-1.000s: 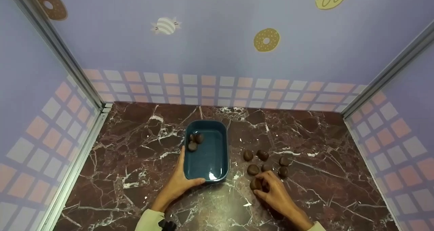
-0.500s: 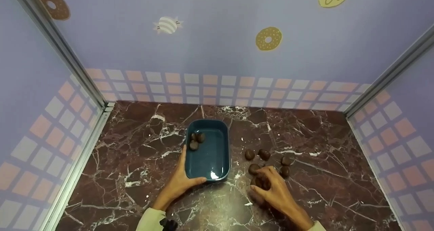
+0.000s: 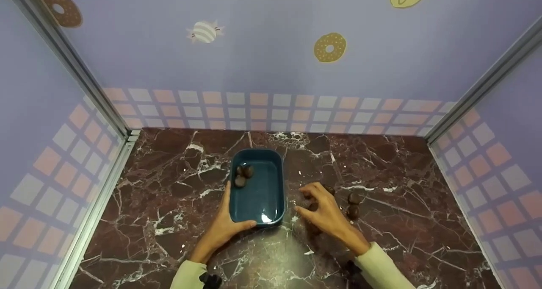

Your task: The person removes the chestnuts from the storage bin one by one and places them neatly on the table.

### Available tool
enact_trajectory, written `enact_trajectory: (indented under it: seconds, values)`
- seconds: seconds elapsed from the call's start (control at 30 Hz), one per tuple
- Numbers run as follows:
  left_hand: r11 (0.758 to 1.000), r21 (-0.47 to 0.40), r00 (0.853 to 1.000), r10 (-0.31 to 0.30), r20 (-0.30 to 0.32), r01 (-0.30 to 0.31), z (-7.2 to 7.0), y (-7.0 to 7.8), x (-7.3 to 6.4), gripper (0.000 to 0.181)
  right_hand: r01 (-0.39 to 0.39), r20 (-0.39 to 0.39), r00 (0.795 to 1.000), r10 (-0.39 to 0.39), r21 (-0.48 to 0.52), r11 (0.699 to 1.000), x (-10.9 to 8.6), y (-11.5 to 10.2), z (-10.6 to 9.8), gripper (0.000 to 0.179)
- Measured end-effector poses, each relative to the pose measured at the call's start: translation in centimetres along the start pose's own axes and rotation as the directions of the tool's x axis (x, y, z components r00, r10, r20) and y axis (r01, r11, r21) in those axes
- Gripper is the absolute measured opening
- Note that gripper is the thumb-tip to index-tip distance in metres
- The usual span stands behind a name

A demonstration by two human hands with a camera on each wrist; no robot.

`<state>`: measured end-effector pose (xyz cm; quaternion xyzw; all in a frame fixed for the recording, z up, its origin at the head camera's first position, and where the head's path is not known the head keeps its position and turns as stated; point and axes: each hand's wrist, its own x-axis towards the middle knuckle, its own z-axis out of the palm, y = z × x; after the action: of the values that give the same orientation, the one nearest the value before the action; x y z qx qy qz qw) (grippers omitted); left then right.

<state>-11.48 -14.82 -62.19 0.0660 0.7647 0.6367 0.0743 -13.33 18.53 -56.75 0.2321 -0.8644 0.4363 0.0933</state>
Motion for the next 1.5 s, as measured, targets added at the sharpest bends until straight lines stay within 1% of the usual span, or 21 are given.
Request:
enact_trajectory:
  seconds: [0.1,0.2,0.4,0.67,0.9,1.1,1.2,1.33,1.5]
  values:
    - [1.000,-0.007,1.000,0.002,0.000,-0.002,0.0,-0.1,0.0,0.146,0.024,0.018,1.000,-0.024,0.002,1.000,1.4,-0.2,0.6,0.043]
    - [1.000,-0.014,1.000,0.005,-0.001,-0.005,0.1,-0.1,0.1,0.145,0.026,0.035,0.999,-0.026,0.000,1.000,2.6,-0.5,1.2,0.042]
    - [1.000,-0.019,1.000,0.011,-0.001,-0.011,0.1,-0.1,0.1,0.144,-0.011,0.094,0.996,0.007,0.043,0.999,4.5,-1.4,1.8,0.040]
    - [0.999,-0.031,1.000,0.019,0.000,-0.019,0.0,0.0,0.1,0.143,-0.064,0.166,0.985,0.048,0.093,0.994,6.7,-2.1,2.5,0.044]
    - [0.999,-0.030,1.000,0.018,0.008,-0.018,0.0,0.0,0.1,0.143,-0.091,0.201,0.976,0.080,0.047,0.995,8.6,-1.9,3.5,0.049]
    - [0.999,-0.029,1.000,0.028,0.006,-0.028,-0.1,0.0,0.2,0.145,-0.146,0.233,0.964,0.127,0.065,0.987,10.2,-1.6,4.3,0.049]
    - [0.999,-0.033,0.999,0.032,0.004,-0.032,-0.2,0.0,0.3,0.146,-0.162,0.251,0.957,0.143,0.056,0.985,11.0,-1.6,4.6,0.051]
    - [0.999,-0.019,1.000,0.030,0.002,-0.029,-0.1,-0.1,0.3,0.146,-0.161,0.280,0.948,0.152,0.008,0.987,12.2,-1.7,4.8,0.053]
    - [1.000,-0.015,1.000,0.024,0.002,-0.024,0.0,-0.1,0.2,0.145,-0.134,0.323,0.936,0.142,-0.048,0.990,14.1,-1.8,4.9,0.055]
